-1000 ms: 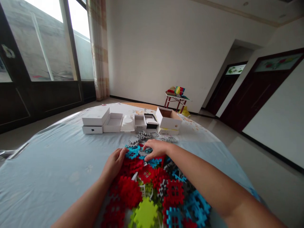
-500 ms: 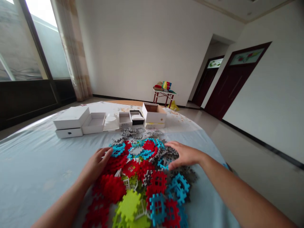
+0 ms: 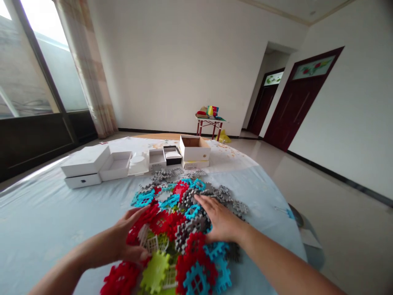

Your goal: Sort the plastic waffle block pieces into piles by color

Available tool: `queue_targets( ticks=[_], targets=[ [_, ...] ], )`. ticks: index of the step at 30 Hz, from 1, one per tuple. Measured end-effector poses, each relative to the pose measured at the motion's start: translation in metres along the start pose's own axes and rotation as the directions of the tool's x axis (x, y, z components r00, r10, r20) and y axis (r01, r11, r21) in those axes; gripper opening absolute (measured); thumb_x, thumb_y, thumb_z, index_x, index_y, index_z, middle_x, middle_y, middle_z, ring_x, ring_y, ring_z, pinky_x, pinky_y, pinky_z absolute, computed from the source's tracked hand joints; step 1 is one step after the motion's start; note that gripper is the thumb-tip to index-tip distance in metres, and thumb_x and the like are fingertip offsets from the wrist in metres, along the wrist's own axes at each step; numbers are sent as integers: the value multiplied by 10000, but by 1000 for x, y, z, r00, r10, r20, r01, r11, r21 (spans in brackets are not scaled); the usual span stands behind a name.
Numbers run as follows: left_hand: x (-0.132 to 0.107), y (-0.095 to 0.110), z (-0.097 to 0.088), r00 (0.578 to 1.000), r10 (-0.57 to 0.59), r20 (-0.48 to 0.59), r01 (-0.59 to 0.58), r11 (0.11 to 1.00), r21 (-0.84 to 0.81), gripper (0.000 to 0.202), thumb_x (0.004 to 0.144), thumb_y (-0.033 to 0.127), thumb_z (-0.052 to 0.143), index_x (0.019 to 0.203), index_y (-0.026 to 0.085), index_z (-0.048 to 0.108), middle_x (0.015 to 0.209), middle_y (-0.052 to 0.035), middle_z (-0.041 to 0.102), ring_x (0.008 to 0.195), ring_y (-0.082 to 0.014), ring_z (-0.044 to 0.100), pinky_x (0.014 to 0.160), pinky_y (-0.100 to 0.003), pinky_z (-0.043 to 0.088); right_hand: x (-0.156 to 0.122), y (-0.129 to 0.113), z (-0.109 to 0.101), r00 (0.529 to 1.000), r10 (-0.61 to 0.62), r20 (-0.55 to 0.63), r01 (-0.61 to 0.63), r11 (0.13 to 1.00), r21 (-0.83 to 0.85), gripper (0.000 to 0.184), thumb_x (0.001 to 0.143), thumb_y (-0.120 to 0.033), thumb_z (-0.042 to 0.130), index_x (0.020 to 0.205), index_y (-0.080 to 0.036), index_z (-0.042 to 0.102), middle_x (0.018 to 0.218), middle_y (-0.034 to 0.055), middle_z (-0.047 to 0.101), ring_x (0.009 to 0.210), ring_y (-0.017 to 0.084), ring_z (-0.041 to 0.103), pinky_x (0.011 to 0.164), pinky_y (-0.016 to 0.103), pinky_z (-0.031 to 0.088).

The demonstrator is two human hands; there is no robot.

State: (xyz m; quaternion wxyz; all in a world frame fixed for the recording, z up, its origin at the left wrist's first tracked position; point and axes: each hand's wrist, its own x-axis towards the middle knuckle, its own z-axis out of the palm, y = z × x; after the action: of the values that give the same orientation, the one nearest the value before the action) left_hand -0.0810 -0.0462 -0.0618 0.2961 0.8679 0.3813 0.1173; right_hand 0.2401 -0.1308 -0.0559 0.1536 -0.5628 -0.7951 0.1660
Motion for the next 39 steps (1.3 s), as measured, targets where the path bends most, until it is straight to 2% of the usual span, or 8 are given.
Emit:
queue_targets(
  ticks=[7,13,16,19,23,27,33,39],
  targets=[
    [22,-6,24,964,-73,-255,98,992,85,629,682,531,523,1253,278,456,1136,-114,538,994,-240,552,866,-340,445,45,-15,-1,983,-49,-174,52,999,13,823,626,-268,684,1342,-222,282,1253,105,454,1147,249,420,960,366,339],
    [30,8,25,896,-146,-419,123,989,-81,578,611,525,601,1104,224,579,1039,-111,588,982,-272,551,869,-399,441,86,-31,-9,956,-74,-284,147,959,242,708,647,-352,687,1267,-184,389,1201,112,516,1050,217,522,886,333,418],
    [31,25,16,926,-211,-312,76,916,-393,552,677,496,555,1164,240,513,1173,-97,553,1060,-258,520,834,-378,472,85,-23,-23,941,-86,-326,197,924,327,663,707,-423,624,1283,-218,367,1252,94,480,1030,195,546,856,321,443],
    [31,27,6,964,-207,-169,86,837,-540,590,711,493,515,1234,234,430,1157,-96,575,969,-240,574,675,-326,523,68,8,-36,913,36,-407,103,944,314,466,784,-405,534,1204,-218,462,1172,73,549,962,180,581,828,321,460],
    [40,1,-12,922,-216,-320,164,970,-181,566,685,528,515,1164,227,509,1044,-80,631,721,-201,613,566,-293,495,38,74,-35,859,231,-456,-172,971,169,371,774,-374,538,1080,-165,568,1087,106,603,1011,223,551,877,369,426],
    [64,-18,-35,875,-177,-450,245,965,97,476,712,546,437,1020,230,613,838,-55,677,651,-196,604,600,-288,463,24,113,-14,860,329,-390,-321,943,89,455,754,-447,540,1083,-135,578,1115,131,587,1066,261,507,935,415,363],
    [146,-20,-45,903,29,-429,84,967,242,479,720,522,400,998,210,634,1056,-89,639,967,-244,578,861,-318,415,42,86,7,914,227,-337,-169,967,193,514,740,-489,549,1132,-157,553,1115,110,579,1057,250,496,933,401,364],
    [216,-42,-22,941,-14,-337,94,971,220,582,656,542,484,1065,149,614,1137,-173,586,1063,-296,526,930,-387,366,41,48,0,967,110,-228,-23,935,354,466,732,-448,579,1128,-203,563,1108,80,574,1034,225,514,880,344,414]
  ],
)
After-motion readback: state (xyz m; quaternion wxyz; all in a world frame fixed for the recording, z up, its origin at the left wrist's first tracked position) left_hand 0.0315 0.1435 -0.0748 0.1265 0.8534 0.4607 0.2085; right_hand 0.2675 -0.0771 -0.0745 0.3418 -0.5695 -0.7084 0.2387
